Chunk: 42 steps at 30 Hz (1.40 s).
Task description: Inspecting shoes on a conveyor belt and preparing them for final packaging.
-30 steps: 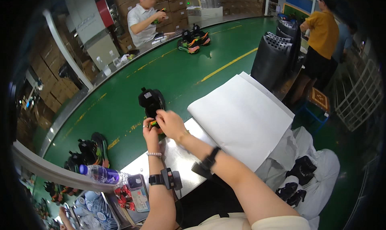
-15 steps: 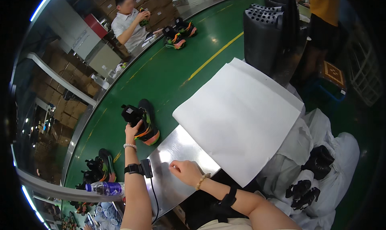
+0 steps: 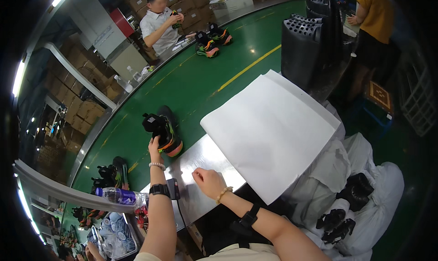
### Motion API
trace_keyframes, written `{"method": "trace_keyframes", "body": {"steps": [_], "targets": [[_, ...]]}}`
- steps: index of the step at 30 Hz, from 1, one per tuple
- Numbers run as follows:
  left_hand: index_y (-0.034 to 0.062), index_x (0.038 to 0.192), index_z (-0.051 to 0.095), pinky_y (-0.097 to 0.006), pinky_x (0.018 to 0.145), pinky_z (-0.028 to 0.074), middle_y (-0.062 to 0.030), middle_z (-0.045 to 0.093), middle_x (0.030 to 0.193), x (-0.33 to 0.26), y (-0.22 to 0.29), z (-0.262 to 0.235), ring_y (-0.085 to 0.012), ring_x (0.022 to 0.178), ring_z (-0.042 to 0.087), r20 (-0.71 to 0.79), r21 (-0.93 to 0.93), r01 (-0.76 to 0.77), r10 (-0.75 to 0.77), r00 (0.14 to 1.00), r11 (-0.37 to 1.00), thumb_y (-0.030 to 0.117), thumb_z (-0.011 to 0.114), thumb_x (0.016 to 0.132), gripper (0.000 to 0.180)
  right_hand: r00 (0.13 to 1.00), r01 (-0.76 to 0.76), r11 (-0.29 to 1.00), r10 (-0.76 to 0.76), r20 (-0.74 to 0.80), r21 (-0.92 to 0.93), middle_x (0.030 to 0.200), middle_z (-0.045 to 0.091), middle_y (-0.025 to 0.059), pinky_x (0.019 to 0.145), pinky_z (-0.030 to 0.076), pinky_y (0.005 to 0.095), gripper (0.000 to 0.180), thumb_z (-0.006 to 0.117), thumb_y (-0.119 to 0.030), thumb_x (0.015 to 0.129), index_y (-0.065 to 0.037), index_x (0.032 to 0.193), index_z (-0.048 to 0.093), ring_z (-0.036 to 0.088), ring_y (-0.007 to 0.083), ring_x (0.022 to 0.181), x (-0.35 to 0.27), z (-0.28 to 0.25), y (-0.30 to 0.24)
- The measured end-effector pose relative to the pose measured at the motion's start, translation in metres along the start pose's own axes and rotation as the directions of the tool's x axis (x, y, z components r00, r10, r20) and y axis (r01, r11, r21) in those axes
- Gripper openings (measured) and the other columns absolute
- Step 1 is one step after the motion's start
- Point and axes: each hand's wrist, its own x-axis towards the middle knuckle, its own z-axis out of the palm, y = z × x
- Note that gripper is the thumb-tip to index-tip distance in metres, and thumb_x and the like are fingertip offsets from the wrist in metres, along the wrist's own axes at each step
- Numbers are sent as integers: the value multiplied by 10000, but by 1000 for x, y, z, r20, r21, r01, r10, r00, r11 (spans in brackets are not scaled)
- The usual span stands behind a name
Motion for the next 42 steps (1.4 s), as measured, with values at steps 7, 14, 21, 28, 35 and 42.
{"method": "trace_keyframes", "body": {"steps": [7, 14, 21, 28, 35, 42], "targets": [[-24, 1167, 548, -272, 854, 451, -79, 616, 1091, -47, -22, -12, -155, 960, 583, 54, -109, -364, 372, 927, 925, -50, 543, 812, 356, 999, -35, 999, 35, 7, -24, 600, 592, 127, 519, 445, 356, 223, 538, -247, 879, -50, 842, 636, 598, 284, 546, 2, 10, 11], [-49, 1127, 568, -283, 872, 431, -102, 628, 1064, -68, -26, -26, -172, 967, 570, -17, 80, -474, 477, 879, 877, -58, 557, 803, 325, 1000, -16, 991, 13, 18, 134, 522, 509, 13, 443, 360, 219, 186, 520, -119, 901, 27, 872, 630, 459, 56, 459, 1, 15, 13], [-26, 1239, 514, -308, 918, 444, -134, 545, 1245, -90, -2, -11, -199, 1111, 531, -76, -18, -565, 562, 824, 825, -109, 539, 783, 464, 999, -35, 993, 30, 38, 115, 526, 536, 43, 450, 379, 241, 201, 535, -150, 895, 23, 873, 635, 490, 77, 461, 1, 14, 9], [1, 1319, 439, -316, 956, 434, -167, 471, 1327, -77, -12, -10, -230, 1176, 500, -19, -56, -322, 321, 947, 945, -98, 491, 786, 545, 1000, -15, 998, 14, 25, 67, 523, 512, 11, 461, 367, 226, 190, 517, -130, 906, 17, 872, 633, 466, 60, 480, -1, 16, 9], [49, 1133, 386, -367, 892, 438, -174, 528, 1139, -30, 23, -1, -312, 1043, 547, -85, 414, -260, 322, 943, 872, 26, 626, 696, 500, 999, -45, 995, 43, 27, 86, 531, 540, 28, 465, 388, 234, 209, 524, -152, 906, 20, 877, 640, 489, 65, 478, -1, 15, 6], [27, 851, 503, -450, 800, 452, -128, 498, 931, -35, 56, 18, -350, 933, 545, 311, 760, -631, 766, 563, 156, 51, 678, 655, 265, 1000, -14, 995, 11, 27, 98, 544, 568, 67, 479, 412, 272, 224, 544, -221, 893, -20, 865, 641, 533, 123, 469, -1, 12, 9]]}}
